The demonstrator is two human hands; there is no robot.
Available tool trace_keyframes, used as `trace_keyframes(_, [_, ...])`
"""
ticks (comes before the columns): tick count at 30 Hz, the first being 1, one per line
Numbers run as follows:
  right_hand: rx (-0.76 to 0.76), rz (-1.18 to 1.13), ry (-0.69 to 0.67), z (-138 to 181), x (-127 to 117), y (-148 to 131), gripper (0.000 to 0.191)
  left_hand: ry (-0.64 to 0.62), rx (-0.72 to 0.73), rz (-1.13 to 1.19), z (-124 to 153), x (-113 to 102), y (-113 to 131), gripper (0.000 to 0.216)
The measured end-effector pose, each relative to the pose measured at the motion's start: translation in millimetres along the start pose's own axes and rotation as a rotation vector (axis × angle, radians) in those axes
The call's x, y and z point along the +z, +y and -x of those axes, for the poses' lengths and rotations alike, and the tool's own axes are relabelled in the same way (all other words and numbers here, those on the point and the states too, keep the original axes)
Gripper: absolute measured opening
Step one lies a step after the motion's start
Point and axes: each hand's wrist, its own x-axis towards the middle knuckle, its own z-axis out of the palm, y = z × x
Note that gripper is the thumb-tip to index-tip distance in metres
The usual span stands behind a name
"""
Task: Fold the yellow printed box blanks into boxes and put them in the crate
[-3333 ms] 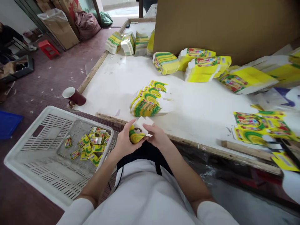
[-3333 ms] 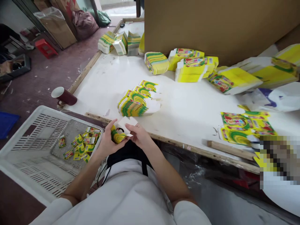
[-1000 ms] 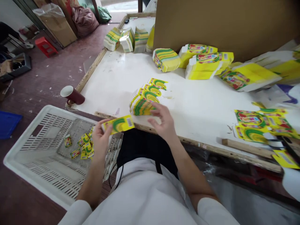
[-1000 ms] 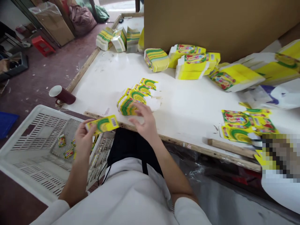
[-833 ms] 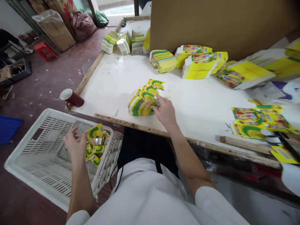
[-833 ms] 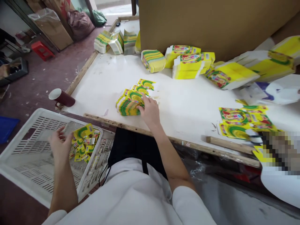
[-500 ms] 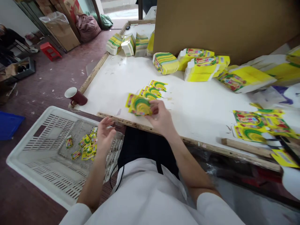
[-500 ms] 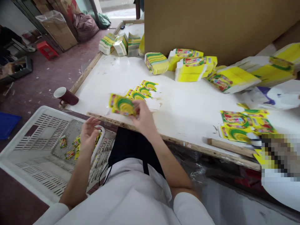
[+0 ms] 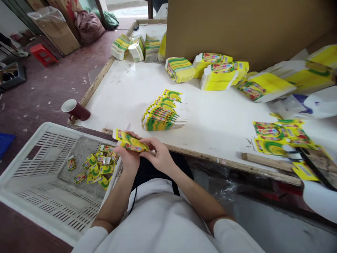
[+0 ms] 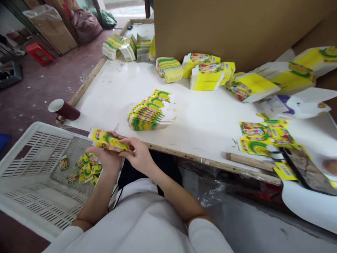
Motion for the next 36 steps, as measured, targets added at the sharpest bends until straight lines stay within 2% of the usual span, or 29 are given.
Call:
trace_keyframes(3, [-0.044,0.045,0.073,-5,-14,3,0.018,0.026,0.072,-0.187,1,-15,-8,0.049])
trace_keyframes(6, [-0.14,0.171,0.093,-5,-30,5,0.011,0.027,0.124,-0.399,-3,-31,-4,0.036])
trace_keyframes(8, [-0.212,0.309,0.116,-3,-43,4,0.013,-0.11,0.065,-0.529,-7,-39,8,0.04])
trace_keyframes(11, [-0.334,0.578,0.107,-2,-61,2,0.022,-0.406,0.044,-0.683,-13,-44,34,0.069])
trace_keyframes(14, [-0.517,0.72,-0.049,-1,-65,-2,0.024,-0.663,0.082,-0.937,-12,-38,47,0.101])
trace_keyframes(16, [-0.588,0.709,-0.105,1,-58,-4,0.022,-0.78,0.029,-1.114,-7,-29,44,0.1])
trace_keyframes(17, [-0.586,0.693,-0.079,2,-52,-4,0.022,-0.782,-0.003,-1.169,-4,-26,39,0.092])
trace_keyframes(20, [-0.475,0.616,0.143,11,-30,1,0.027,-0.599,-0.03,-1.208,6,-18,22,0.074])
trace_keyframes(23, [-0.384,0.489,0.269,21,-15,5,0.028,-0.47,0.013,-1.186,10,-19,13,0.076])
trace_keyframes(25, [-0.323,0.364,0.271,23,-14,5,0.03,-0.465,0.065,-1.195,11,-22,12,0.081])
trace_keyframes(27, [-0.214,0.182,0.279,19,-23,1,0.041,-0.488,0.133,-1.225,11,-25,12,0.088])
trace_keyframes(28, [-0.138,0.075,0.281,14,-28,-1,0.044,-0.512,0.169,-1.24,11,-26,12,0.09])
trace_keyframes(31, [0.181,-0.261,0.204,-3,-40,-1,0.031,-0.59,0.299,-1.235,14,-28,9,0.091])
trace_keyframes(34, [0.472,-0.502,0.102,-10,-36,9,0.035,-0.589,0.443,-1.2,16,-30,5,0.087])
trace_keyframes(36, [0.545,-0.579,0.072,-6,-26,19,0.038,-0.572,0.479,-1.206,15,-30,5,0.079])
